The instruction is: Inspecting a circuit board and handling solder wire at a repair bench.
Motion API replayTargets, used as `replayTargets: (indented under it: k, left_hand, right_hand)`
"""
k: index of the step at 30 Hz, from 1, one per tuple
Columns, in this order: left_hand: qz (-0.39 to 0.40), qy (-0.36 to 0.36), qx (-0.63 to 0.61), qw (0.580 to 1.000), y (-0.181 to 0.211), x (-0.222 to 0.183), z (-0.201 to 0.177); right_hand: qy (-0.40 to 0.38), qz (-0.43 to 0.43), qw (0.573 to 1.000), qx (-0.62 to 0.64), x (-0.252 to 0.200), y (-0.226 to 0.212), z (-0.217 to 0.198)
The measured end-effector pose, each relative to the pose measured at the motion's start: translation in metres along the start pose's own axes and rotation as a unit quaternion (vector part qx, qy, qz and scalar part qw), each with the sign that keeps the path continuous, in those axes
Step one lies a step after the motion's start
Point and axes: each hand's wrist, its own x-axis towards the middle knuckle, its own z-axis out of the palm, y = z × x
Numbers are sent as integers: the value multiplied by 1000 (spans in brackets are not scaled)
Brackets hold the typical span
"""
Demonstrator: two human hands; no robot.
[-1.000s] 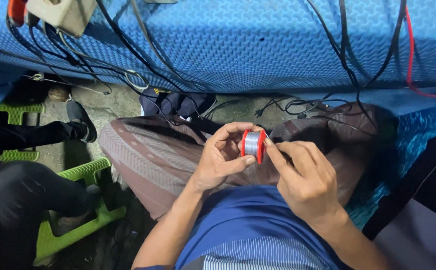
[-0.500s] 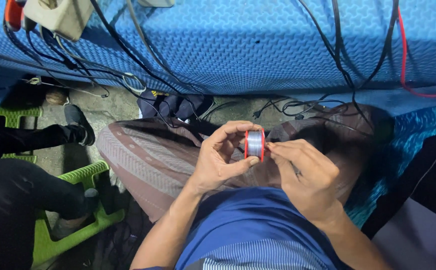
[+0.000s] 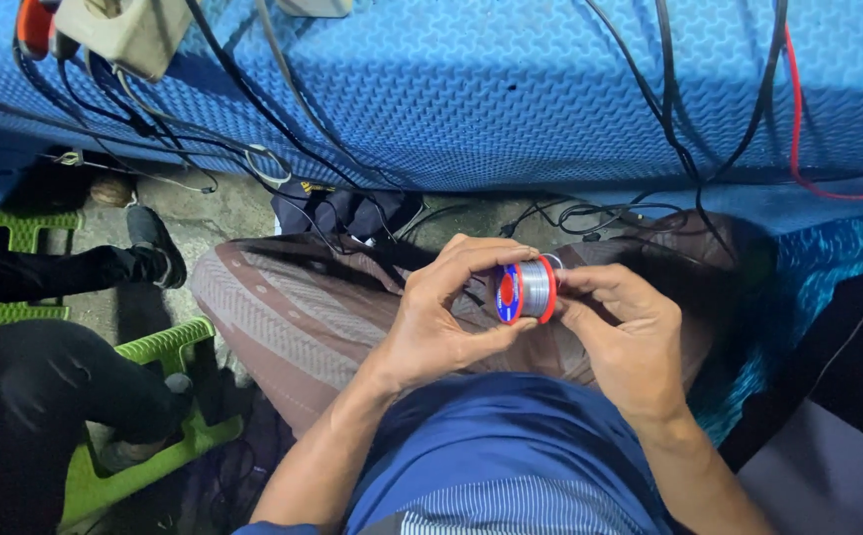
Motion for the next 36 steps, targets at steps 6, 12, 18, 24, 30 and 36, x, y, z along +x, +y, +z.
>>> replayTargets:
  k: [6,12,18,24,30,36]
  left_hand:
    - [-17,-7,40,999,3,1,0]
    - [24,-25,101,994,-7,-3,4]
    - [108,4,189,976,-24,-8,23]
    - [125,-7,210,970,-24,-8,18]
    - [116,2,218,969,-22,-7,19]
    - [123,-5,253,960,-9,-1,22]
  right_hand:
    - [-60,4,996,67,7,0,-3]
    - [-135,72,937,315,4,8,-3]
    - [-13,11,995,94,6,-14,26]
    - [7,-18,996,82,9,-17,30]
    - [10,10,999,29,10,-27,31]
    - [94,-41,995,-18,9,-22,45]
